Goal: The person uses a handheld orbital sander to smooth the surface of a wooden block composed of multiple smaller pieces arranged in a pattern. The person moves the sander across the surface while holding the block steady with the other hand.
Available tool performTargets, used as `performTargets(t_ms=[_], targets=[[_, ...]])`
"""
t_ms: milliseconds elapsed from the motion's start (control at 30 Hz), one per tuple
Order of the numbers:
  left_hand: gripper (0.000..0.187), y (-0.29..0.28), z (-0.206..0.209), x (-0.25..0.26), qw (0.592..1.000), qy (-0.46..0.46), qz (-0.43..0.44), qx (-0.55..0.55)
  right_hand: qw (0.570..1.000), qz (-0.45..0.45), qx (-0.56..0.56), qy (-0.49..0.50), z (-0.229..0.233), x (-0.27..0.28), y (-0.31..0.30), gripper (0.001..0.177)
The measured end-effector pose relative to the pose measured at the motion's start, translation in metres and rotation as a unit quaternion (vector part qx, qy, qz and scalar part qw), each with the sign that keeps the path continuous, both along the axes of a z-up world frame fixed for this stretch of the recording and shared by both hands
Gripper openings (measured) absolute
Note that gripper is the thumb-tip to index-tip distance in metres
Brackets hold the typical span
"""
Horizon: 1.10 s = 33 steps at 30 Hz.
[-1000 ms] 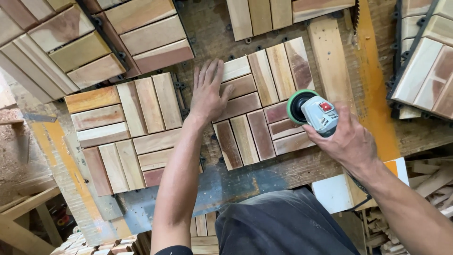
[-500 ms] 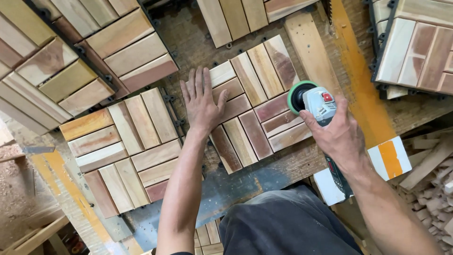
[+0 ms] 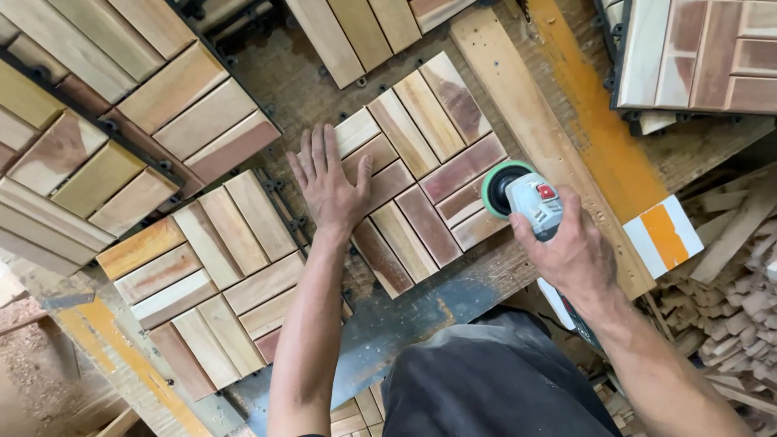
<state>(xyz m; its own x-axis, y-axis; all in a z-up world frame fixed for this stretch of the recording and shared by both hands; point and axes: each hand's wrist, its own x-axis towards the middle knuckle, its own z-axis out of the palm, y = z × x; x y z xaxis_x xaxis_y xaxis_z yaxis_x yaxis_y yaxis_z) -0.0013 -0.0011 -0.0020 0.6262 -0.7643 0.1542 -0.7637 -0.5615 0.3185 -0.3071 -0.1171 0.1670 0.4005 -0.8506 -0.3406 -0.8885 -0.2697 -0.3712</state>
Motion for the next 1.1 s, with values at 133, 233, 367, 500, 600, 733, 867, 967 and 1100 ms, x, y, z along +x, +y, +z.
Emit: performTargets(t_ms=[133,233,367,500,600,733,867,967,1100], targets=[[0.079,0.000,0.002,-0.003,1.000,0.001,-0.001,-0.001,0.997,0.053,-0.041,-0.028,-0.003,-0.003,0.025,0.072],[0.081,0.001,-0.001,-0.001,1.000,-0.008,-0.001,-0.003,0.994,0.096,-0.044,-0.042,-0.012,-0.001,0.051,0.076],[0.080,-0.001,-0.002,0.000,1.000,-0.015,0.001,0.000,0.984,0.170,-0.031,-0.039,-0.027,0.002,0.085,0.081],[0.078,0.000,0.005,-0.003,1.000,-0.004,0.001,0.011,0.963,0.263,-0.045,-0.028,-0.022,0.011,0.110,0.082],[0.078,-0.002,0.013,-0.005,1.000,0.004,0.008,0.024,0.918,0.367,-0.147,0.021,-0.036,0.013,0.121,0.102],[0.079,-0.002,0.015,-0.005,1.000,0.009,-0.001,0.021,0.917,0.362,-0.166,0.006,-0.040,0.006,0.116,0.100],[0.078,-0.004,0.010,-0.005,1.000,0.000,-0.010,0.012,0.963,0.255,-0.085,-0.014,-0.032,-0.013,0.082,0.090],[0.078,-0.002,0.010,-0.003,0.999,0.013,-0.007,0.031,0.984,0.164,-0.027,-0.057,-0.011,-0.021,0.048,0.076],[0.078,-0.001,0.010,-0.005,0.999,0.003,-0.003,0.052,0.993,0.098,-0.056,-0.037,-0.008,-0.043,0.010,0.070]])
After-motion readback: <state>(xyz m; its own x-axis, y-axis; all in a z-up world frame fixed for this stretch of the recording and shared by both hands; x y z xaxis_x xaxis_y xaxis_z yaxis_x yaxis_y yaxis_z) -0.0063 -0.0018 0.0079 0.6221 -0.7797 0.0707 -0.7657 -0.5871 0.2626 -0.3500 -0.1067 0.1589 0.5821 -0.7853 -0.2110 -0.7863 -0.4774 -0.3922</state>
